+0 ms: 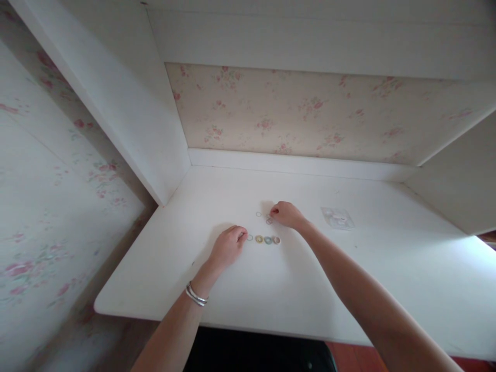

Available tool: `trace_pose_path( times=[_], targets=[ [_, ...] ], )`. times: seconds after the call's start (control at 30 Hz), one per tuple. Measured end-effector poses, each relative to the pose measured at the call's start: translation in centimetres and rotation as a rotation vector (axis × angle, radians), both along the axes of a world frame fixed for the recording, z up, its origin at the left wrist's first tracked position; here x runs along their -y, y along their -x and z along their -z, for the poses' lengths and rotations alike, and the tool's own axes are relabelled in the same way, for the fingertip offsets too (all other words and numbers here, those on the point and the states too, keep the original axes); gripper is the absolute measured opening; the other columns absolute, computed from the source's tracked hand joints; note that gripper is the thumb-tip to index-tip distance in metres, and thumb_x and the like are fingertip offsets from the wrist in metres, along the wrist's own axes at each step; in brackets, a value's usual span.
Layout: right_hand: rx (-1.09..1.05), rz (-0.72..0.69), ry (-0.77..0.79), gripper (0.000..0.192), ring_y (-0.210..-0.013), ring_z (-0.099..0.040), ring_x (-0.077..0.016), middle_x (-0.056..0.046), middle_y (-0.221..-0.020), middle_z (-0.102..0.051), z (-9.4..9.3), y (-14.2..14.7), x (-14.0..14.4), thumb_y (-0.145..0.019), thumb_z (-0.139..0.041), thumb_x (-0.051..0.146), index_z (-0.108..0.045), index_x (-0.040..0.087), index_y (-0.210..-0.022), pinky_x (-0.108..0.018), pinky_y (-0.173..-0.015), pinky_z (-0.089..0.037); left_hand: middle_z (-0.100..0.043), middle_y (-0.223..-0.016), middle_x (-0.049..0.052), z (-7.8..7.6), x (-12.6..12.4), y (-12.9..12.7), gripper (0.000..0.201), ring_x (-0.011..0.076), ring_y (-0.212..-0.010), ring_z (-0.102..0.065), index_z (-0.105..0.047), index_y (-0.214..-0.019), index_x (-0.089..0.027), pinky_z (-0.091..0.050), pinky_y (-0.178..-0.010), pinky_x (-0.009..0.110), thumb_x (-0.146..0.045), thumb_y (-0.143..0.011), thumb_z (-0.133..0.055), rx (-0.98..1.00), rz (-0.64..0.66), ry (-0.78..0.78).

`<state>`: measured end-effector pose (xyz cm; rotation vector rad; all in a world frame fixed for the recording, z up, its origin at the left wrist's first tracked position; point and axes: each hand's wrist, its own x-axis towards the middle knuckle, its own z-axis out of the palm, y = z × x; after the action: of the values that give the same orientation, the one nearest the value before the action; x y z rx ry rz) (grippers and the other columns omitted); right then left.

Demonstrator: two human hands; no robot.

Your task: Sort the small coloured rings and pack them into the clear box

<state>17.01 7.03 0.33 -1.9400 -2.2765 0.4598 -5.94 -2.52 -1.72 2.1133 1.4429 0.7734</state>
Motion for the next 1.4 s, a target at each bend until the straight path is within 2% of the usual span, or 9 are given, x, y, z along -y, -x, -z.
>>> trace_pose_path(
  times=[0.23,0.37,0.47,0.6,0.73,0.83,1.23,1.4],
  targets=[
    [0.112,-0.040,0.065,0.012,-0.074,-0.064,-0.0210,-0.016,-0.091,-0.066,-0.8,1.2,-0.3,-0.073,-0.060,0.019,-0.069,0.013,-0.073,-0.027,-0.061,-0.044,-0.066,-0.087,0.003,0.0,-0.1,0.1,0.019,0.0150,-0.083,-0.060,-0.063,-0.088,-0.019,-0.045,-0.077,0.026,-0.024,-0.089,-0.044,-0.032,-0.001,0.005],
    [0.125,-0.052,0.049,0.017,-0.079,-0.063,-0.0202,-0.017,-0.099,-0.062,-1.2,1.1,0.2,-0.078,-0.058,0.023,-0.067,0.012,-0.087,-0.027,-0.063,-0.045,-0.066,-0.087,0.004,0.1,-0.2,0.2,0.019,0.0153,-0.081,-0.060,-0.062,-0.087,-0.019,-0.046,-0.077,0.026,-0.025,-0.089,-0.044,-0.024,-0.005,0.015],
    [0.102,-0.088,0.009,0.021,-0.085,-0.062,-0.0200,-0.017,-0.105,-0.060,-1.7,1.1,1.4,-0.085,-0.049,0.021,-0.065,0.013,-0.095,-0.027,-0.068,-0.045,-0.067,-0.089,0.004,0.2,-0.4,0.2,0.019,0.0151,-0.081,-0.061,-0.062,-0.089,-0.019,-0.046,-0.076,0.025,-0.025,-0.088,-0.044,-0.003,-0.003,0.022],
    [0.027,-0.210,-0.049,0.026,-0.083,-0.061,-0.0189,-0.013,-0.102,-0.061,-2.4,2.4,4.3,-0.090,-0.039,0.021,-0.064,0.016,-0.095,-0.027,-0.071,-0.044,-0.068,-0.086,0.003,0.1,-0.6,0.2,0.020,0.0146,-0.077,-0.062,-0.063,-0.089,-0.019,-0.045,-0.073,0.025,-0.027,-0.088,-0.045,0.005,-0.009,0.035],
    [0.070,-0.360,-0.083,0.021,-0.079,-0.060,-0.0190,-0.011,-0.098,-0.060,-2.7,4.7,6.9,-0.086,-0.043,0.017,-0.063,0.016,-0.093,-0.028,-0.070,-0.043,-0.067,-0.081,0.002,-0.1,-0.4,0.2,0.021,0.0141,-0.072,-0.060,-0.064,-0.088,-0.020,-0.044,-0.068,0.025,-0.029,-0.088,-0.045,0.030,-0.052,0.049],
    [0.155,-0.420,-0.077,0.024,-0.082,-0.060,-0.0194,-0.011,-0.100,-0.059,-3.0,5.9,7.9,-0.082,-0.042,0.009,-0.063,0.017,-0.092,-0.029,-0.072,-0.042,-0.066,-0.077,0.001,-0.3,-0.2,0.2,0.020,0.0135,-0.070,-0.059,-0.064,-0.087,-0.020,-0.044,-0.066,0.024,-0.029,-0.087,-0.046,0.074,-0.075,0.066],
    [0.306,-0.479,-0.080,0.028,-0.087,-0.059,-0.0207,-0.014,-0.103,-0.057,-2.7,7.0,7.9,-0.091,-0.032,0.016,-0.059,0.013,-0.098,-0.034,-0.079,-0.041,-0.061,-0.067,-0.001,-0.2,-0.5,0.2,0.021,0.0122,-0.065,-0.056,-0.064,-0.086,-0.018,-0.041,-0.063,0.023,-0.029,-0.087,-0.047,0.149,-0.109,0.086],
    [0.249,-0.477,-0.106,0.024,-0.084,-0.059,-0.0191,-0.011,-0.099,-0.058,-3.0,6.7,7.6,-0.091,-0.037,0.017,-0.061,0.015,-0.095,-0.030,-0.076,-0.041,-0.062,-0.067,-0.001,-0.3,-0.5,0.3,0.022,0.0124,-0.064,-0.056,-0.065,-0.088,-0.018,-0.041,-0.062,0.023,-0.031,-0.087,-0.047,0.140,-0.115,0.096]
  ],
)
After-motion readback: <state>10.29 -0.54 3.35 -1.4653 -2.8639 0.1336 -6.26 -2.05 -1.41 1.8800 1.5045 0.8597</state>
